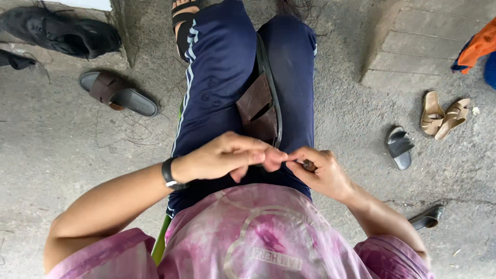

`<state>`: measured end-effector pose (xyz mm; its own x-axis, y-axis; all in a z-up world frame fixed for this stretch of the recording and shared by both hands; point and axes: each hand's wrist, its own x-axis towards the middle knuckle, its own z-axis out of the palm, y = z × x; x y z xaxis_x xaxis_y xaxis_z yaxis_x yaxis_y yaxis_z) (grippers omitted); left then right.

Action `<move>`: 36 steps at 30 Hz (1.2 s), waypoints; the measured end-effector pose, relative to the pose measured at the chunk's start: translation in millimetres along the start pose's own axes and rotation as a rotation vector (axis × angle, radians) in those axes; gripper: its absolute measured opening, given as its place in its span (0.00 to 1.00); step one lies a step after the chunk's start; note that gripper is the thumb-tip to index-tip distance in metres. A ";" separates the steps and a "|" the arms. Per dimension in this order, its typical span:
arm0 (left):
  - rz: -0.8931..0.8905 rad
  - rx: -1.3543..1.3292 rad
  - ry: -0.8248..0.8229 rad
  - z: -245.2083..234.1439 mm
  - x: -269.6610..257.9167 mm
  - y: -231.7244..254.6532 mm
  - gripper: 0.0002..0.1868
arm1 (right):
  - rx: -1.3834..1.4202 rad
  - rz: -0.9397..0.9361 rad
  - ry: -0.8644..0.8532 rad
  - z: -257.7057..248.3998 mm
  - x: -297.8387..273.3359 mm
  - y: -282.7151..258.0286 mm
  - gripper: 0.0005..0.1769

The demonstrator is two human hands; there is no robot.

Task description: The person sits on the ground and sews a brown sandal held on their lap using a needle and thread. They repeatedly push the needle through the sandal strap and pull the thread to stitch it. A red lighter is briefly picked up and placed back down during the task.

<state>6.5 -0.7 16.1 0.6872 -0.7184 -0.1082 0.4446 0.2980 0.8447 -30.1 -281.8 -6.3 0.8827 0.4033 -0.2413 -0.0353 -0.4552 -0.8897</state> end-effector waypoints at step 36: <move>-0.015 2.030 0.855 -116.4 -87.8 24.8 0.06 | -0.555 -0.450 -0.148 -25.7 -6.3 -12.2 0.24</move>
<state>24.1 142.9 -14.5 0.9586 -0.1752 0.2243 -0.1863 -0.9821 0.0289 -23.1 -299.1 16.1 0.6818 0.7314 0.0171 0.5938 -0.5396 -0.5969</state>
